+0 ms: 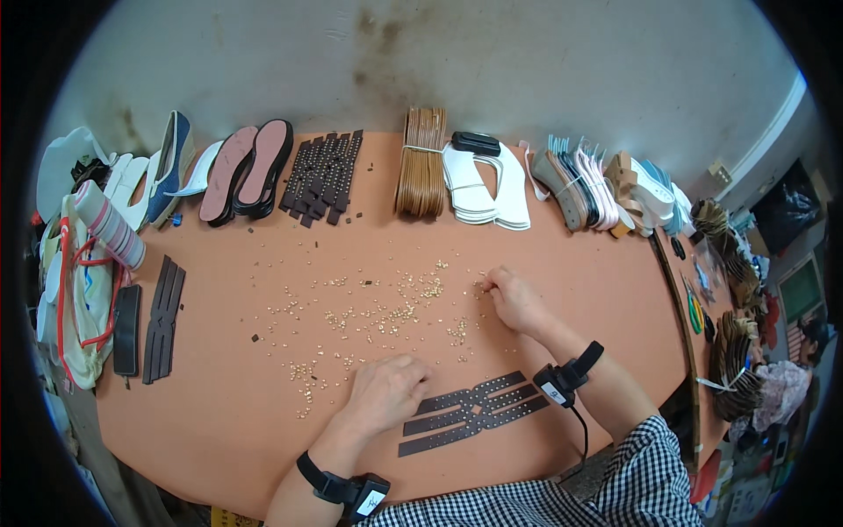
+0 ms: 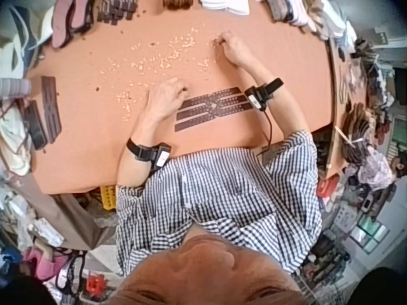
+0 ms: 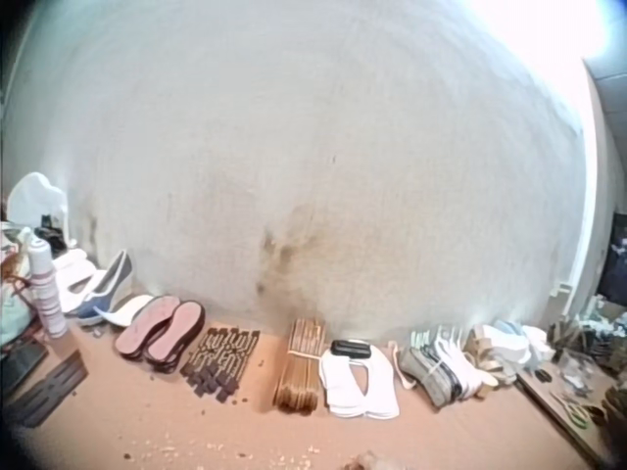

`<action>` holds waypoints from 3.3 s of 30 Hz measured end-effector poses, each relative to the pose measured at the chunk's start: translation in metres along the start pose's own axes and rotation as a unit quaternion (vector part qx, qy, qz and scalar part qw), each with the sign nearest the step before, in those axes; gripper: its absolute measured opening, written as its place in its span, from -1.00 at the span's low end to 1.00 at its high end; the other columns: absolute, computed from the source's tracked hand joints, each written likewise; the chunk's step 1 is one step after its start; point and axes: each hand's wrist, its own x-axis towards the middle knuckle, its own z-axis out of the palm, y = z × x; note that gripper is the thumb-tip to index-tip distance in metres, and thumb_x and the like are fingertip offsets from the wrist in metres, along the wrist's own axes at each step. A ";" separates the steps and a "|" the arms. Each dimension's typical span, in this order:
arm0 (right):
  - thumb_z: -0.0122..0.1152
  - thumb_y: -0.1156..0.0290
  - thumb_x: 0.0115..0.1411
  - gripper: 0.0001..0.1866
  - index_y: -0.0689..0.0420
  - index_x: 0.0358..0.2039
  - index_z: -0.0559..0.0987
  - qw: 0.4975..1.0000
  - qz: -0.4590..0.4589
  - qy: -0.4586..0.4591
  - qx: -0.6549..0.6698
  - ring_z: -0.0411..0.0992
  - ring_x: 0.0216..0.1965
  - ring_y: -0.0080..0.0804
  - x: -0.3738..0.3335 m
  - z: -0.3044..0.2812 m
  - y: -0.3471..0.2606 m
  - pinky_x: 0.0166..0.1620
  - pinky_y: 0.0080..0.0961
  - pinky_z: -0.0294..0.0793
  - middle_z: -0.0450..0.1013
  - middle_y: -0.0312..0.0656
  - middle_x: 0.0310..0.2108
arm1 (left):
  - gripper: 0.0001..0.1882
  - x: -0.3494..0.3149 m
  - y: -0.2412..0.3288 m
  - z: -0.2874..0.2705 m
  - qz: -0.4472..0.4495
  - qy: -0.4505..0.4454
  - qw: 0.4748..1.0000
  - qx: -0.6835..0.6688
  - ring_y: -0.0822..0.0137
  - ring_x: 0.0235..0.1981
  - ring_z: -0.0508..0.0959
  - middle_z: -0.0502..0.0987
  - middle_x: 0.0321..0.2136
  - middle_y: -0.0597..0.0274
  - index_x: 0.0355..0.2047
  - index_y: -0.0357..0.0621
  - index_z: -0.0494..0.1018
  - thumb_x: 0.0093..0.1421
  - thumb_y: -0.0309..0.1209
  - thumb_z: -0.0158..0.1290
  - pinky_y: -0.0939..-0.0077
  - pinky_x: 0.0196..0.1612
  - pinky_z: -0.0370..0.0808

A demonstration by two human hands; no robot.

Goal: The recorder is manually inserting small metal eyelets into pre-cut holes on leather shoe straps.

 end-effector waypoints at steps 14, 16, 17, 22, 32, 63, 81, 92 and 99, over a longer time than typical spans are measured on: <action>0.05 0.55 0.13 -0.89 0.27 -0.31 0.48 0.999 0.038 0.001 0.034 0.48 -0.34 -0.18 0.013 -0.002 0.000 -0.23 -0.39 0.45 0.47 -0.02 -0.38 | -0.90 0.000 -0.002 0.002 0.017 0.024 1.000 0.009 0.22 -0.49 0.56 0.54 -0.50 0.26 -0.46 -0.07 0.52 -0.05 -0.43 0.15 0.37 -0.46 0.49; 0.01 0.54 0.14 -0.86 0.28 -0.29 0.48 1.000 0.002 -0.012 0.020 0.46 -0.25 -0.04 0.012 -0.004 -0.008 -0.15 -0.31 0.44 0.46 0.05 -0.32 | -0.90 0.000 -0.003 0.002 0.017 0.023 1.000 0.007 0.23 -0.50 0.56 0.54 -0.51 0.27 -0.46 -0.06 0.52 -0.05 -0.43 0.15 0.37 -0.46 0.49; -0.01 0.53 0.14 -0.84 0.28 -0.28 0.48 1.000 -0.015 -0.018 0.013 0.45 -0.21 0.03 0.012 -0.004 -0.010 -0.11 -0.27 0.44 0.46 0.08 -0.28 | -0.90 0.000 -0.003 0.002 0.017 0.025 1.000 0.005 0.23 -0.50 0.56 0.54 -0.51 0.27 -0.46 -0.06 0.53 -0.05 -0.43 0.16 0.38 -0.47 0.49; 0.01 0.53 0.14 -0.87 0.27 -0.33 0.49 0.999 0.004 -0.015 0.034 0.44 -0.22 0.03 0.014 -0.002 0.000 -0.12 -0.26 0.44 0.45 0.07 -0.26 | -0.91 0.001 -0.001 0.001 0.015 0.024 1.000 0.008 0.23 -0.50 0.56 0.54 -0.52 0.26 -0.46 -0.07 0.53 -0.04 -0.42 0.16 0.38 -0.47 0.48; 0.07 0.54 0.10 -0.91 0.28 -0.38 0.47 1.000 -0.018 -0.007 0.014 0.44 -0.35 -0.11 0.014 -0.003 0.002 -0.24 -0.35 0.43 0.43 0.01 -0.35 | -0.91 0.000 -0.002 0.000 0.004 0.001 1.000 -0.002 0.16 -0.43 0.56 0.52 -0.48 0.25 -0.44 -0.07 0.50 0.01 -0.39 0.11 0.27 -0.41 0.50; 0.04 0.50 0.13 -0.89 0.28 -0.37 0.42 0.993 -0.069 -0.094 -0.021 0.44 -0.40 0.07 -0.117 0.000 -0.073 -0.31 -0.17 0.44 0.40 0.08 -0.40 | -0.89 -0.002 -0.004 0.003 0.016 0.009 1.000 0.025 0.22 -0.48 0.55 0.53 -0.49 0.23 -0.43 -0.09 0.51 -0.01 -0.41 0.11 0.37 -0.44 0.47; 0.04 0.49 0.13 -0.88 0.23 -0.33 0.37 0.981 -0.153 -0.084 -0.080 0.44 -0.40 -0.05 -0.132 0.027 -0.083 -0.35 -0.21 0.47 0.31 -0.02 -0.38 | -0.89 -0.002 -0.005 0.007 0.013 0.009 1.000 0.021 0.19 -0.43 0.55 0.54 -0.47 0.26 -0.40 -0.04 0.53 0.02 -0.39 0.07 0.31 -0.40 0.47; 0.06 0.48 0.13 -0.87 0.25 -0.36 0.36 0.974 -0.165 -0.148 -0.054 0.43 -0.41 -0.03 -0.122 0.016 -0.088 -0.35 -0.23 0.47 0.33 0.01 -0.38 | -0.88 0.002 -0.005 0.004 0.010 -0.007 1.000 0.024 0.15 -0.40 0.55 0.53 -0.47 0.20 -0.41 -0.09 0.52 0.01 -0.41 0.07 0.28 -0.38 0.47; 0.10 0.51 0.11 -0.88 0.21 -0.34 0.38 0.970 -0.114 -0.214 0.002 0.44 -0.36 -0.01 -0.103 0.006 -0.091 -0.32 -0.25 0.45 0.38 -0.01 -0.38 | -0.86 0.000 -0.004 0.003 0.003 -0.009 1.000 0.029 0.16 -0.42 0.55 0.53 -0.46 0.21 -0.39 -0.08 0.53 0.02 -0.40 0.07 0.29 -0.39 0.47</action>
